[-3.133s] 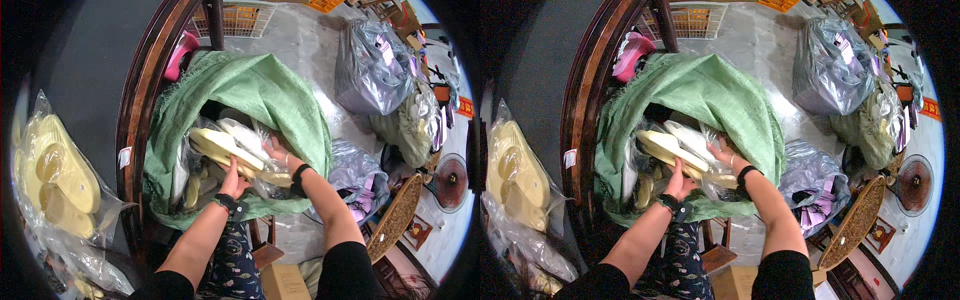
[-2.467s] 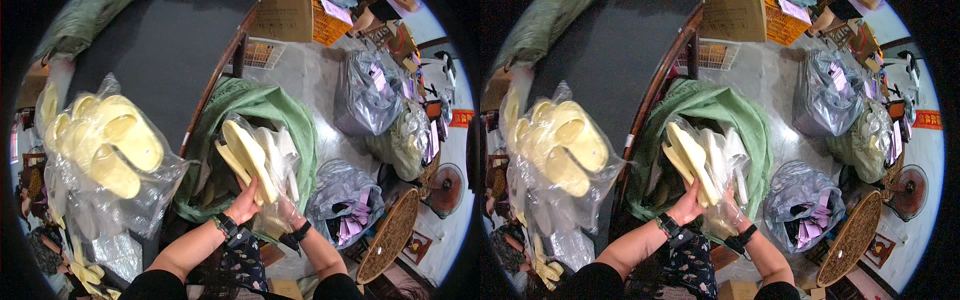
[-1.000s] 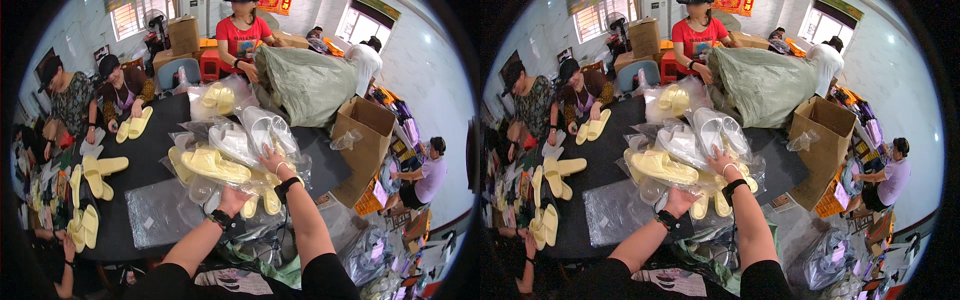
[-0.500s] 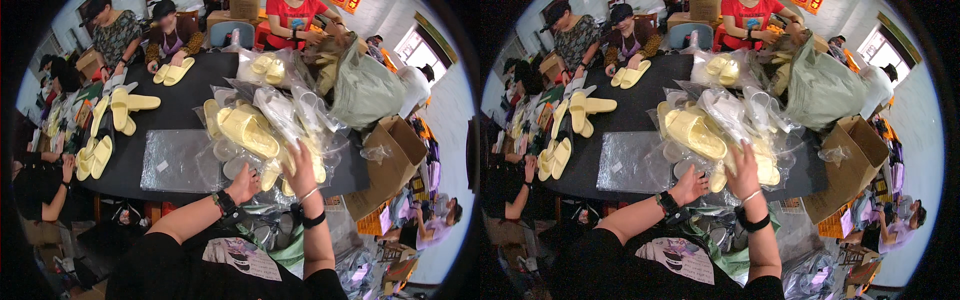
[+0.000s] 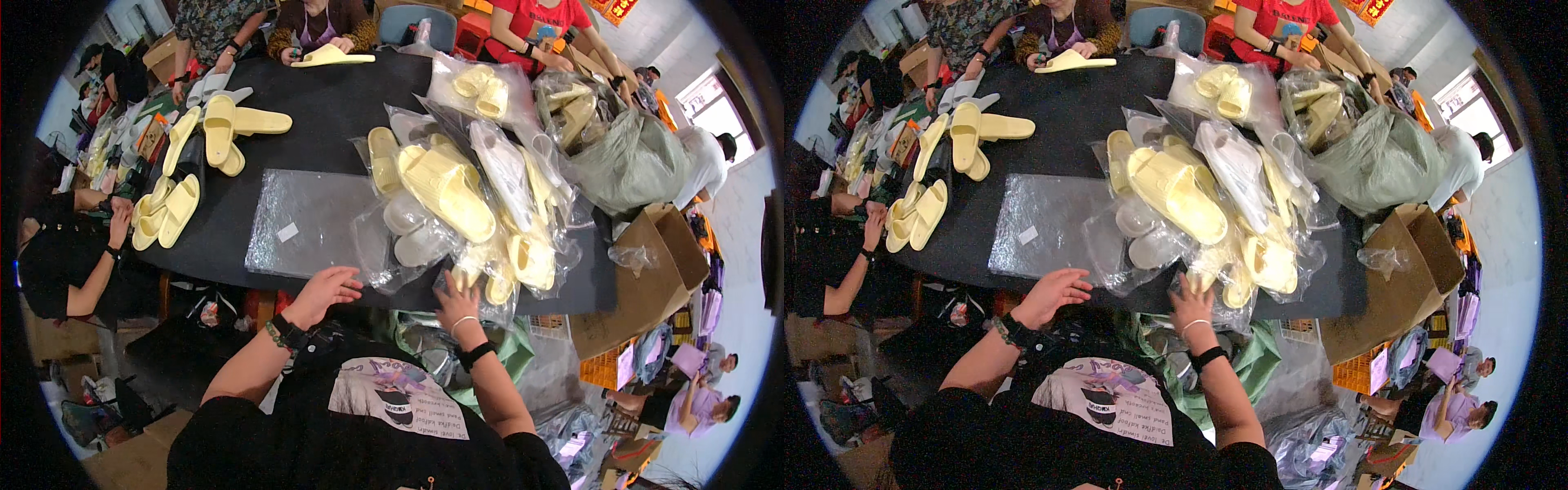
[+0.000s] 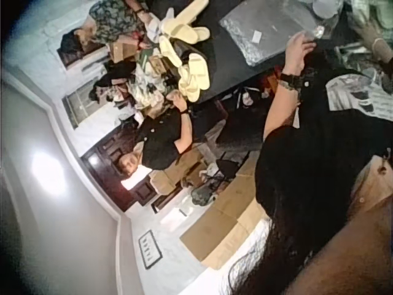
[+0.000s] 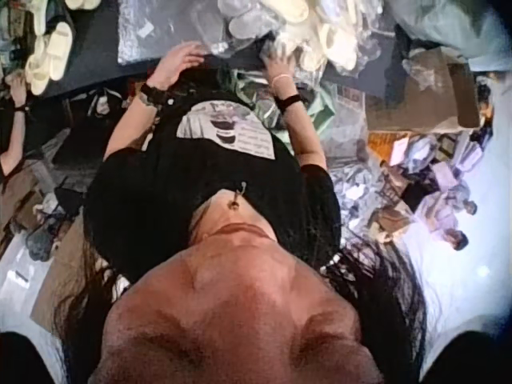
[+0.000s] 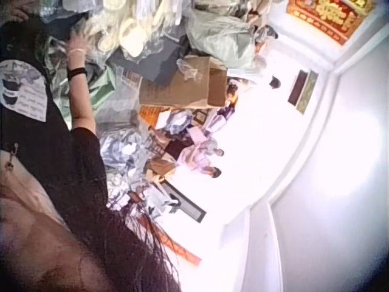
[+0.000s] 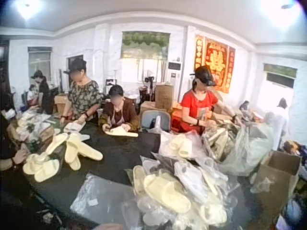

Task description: Sorting and packing slippers into plastic bags and larger transport bags.

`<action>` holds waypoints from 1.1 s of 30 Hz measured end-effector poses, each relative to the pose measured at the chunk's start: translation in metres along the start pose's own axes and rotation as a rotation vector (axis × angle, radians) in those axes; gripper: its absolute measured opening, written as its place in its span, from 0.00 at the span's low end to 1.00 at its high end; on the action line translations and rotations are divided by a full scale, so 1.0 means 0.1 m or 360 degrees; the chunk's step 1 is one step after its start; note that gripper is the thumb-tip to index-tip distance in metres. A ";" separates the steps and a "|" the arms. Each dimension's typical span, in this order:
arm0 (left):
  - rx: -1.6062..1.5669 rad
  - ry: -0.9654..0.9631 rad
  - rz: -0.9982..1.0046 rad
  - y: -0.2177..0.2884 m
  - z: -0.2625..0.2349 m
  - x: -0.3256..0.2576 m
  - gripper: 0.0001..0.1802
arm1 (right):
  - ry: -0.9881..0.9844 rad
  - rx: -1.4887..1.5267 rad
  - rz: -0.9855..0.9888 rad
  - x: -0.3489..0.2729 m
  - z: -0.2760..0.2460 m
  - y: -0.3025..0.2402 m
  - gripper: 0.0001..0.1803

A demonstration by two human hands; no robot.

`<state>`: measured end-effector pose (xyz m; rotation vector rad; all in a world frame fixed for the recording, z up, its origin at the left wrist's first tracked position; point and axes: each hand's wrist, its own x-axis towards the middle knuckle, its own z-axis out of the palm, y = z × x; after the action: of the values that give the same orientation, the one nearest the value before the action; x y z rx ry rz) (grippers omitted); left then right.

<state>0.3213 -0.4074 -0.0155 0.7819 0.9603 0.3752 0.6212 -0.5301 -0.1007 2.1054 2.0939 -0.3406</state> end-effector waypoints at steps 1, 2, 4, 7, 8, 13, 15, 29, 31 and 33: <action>-0.0006 0.0039 -0.0013 0.01 -0.09 0.01 0.19 | -0.0043 -0.0161 0.0072 0.02 0.24 0.20 0.39; -0.0021 0.0116 -0.0017 0.00 -0.25 -0.03 0.19 | -0.0139 -0.0034 0.0053 0.07 0.20 0.21 0.38; -0.0054 0.0140 0.0015 0.00 -0.52 -0.08 0.19 | -0.0303 0.0165 0.0094 0.10 0.01 0.13 0.34; -0.0078 0.0087 0.0031 0.03 -0.86 -0.05 0.18 | -0.0347 0.0302 0.0289 0.07 -0.15 0.03 0.32; -0.0096 0.0112 0.0034 0.02 -0.99 -0.04 0.18 | 0.0024 0.0243 0.0311 0.05 -0.18 -0.09 0.26; -0.0072 0.0109 0.0007 0.22 -1.45 0.01 0.18 | 0.0696 0.1253 0.0680 0.21 -0.94 -0.60 0.11; -0.0039 0.0072 0.0004 0.35 -1.60 0.02 0.18 | 0.0931 0.0963 0.0762 0.28 -1.40 -0.85 0.15; -0.0037 -0.0048 -0.0031 0.52 -2.30 0.26 0.18 | 0.0384 0.0403 0.0620 0.99 -1.62 -0.09 0.07; 0.0024 0.0006 -0.0051 0.47 -2.22 0.34 0.17 | 0.0490 0.0495 0.0525 1.01 -1.78 -0.02 0.08; 0.0062 0.0017 -0.0041 0.45 -2.12 0.41 0.18 | 0.0607 0.0584 0.0431 0.99 -1.99 0.00 0.09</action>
<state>0.1669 -0.2627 -0.0772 0.8025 0.9893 0.3393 0.6317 -0.3823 0.0645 2.8274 2.0082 -0.3274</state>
